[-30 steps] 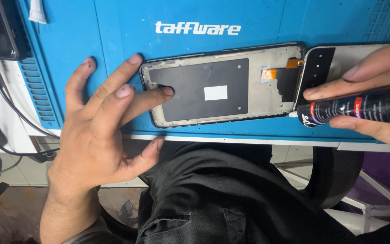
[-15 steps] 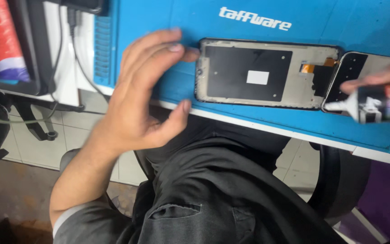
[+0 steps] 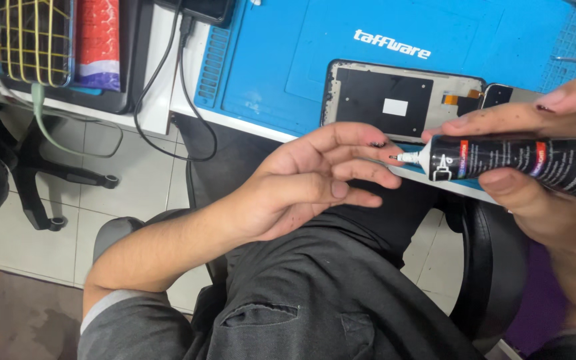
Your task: The person pries open the back cover of a smartphone with their fingers, separating it from the phone frame, then removes the cover and applies adhesive from a black glue tube around the edge of the phone frame on a blue repair mat.
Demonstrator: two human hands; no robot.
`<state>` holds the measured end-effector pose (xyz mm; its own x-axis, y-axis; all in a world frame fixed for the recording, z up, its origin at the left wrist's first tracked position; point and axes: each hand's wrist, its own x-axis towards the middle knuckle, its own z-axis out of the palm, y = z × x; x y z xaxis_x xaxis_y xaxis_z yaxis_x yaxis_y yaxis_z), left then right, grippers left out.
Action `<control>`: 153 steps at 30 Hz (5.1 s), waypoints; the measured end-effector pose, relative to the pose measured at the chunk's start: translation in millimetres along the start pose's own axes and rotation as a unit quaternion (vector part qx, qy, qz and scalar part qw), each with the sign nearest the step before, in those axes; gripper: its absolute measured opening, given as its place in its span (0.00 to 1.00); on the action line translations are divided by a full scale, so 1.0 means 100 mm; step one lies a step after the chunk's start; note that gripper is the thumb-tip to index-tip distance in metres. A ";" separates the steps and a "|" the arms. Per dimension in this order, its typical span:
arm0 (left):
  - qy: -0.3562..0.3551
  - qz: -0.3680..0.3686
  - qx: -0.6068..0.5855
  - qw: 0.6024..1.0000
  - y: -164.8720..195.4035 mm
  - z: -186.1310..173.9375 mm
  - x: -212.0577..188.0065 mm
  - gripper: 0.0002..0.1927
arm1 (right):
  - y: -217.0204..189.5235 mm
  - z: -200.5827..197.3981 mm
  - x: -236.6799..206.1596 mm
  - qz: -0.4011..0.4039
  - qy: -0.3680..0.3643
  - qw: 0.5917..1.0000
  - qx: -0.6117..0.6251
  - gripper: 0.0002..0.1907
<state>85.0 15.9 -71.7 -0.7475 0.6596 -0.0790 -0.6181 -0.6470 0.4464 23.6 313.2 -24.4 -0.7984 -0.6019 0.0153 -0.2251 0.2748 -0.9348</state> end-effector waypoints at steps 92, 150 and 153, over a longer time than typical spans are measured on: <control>-0.137 0.043 0.069 0.987 0.86 -1.15 -0.74 0.19 | 0.42 0.48 0.10 0.023 -0.109 0.936 -0.333 0.35; -0.110 0.061 0.105 0.986 0.82 -1.17 -0.76 0.19 | 0.59 0.19 -0.37 0.080 -0.056 0.940 -0.326 0.28; -0.122 0.064 0.112 0.984 0.83 -1.19 -0.75 0.20 | 0.60 0.16 -0.40 0.078 -0.051 0.940 -0.328 0.28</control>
<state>60.4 -132.8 -134.9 -0.7182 0.6678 0.1956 -0.4324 -0.6485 0.6264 51.5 342.0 -86.3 -0.7997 -0.5759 -0.1697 -0.4323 0.7485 -0.5028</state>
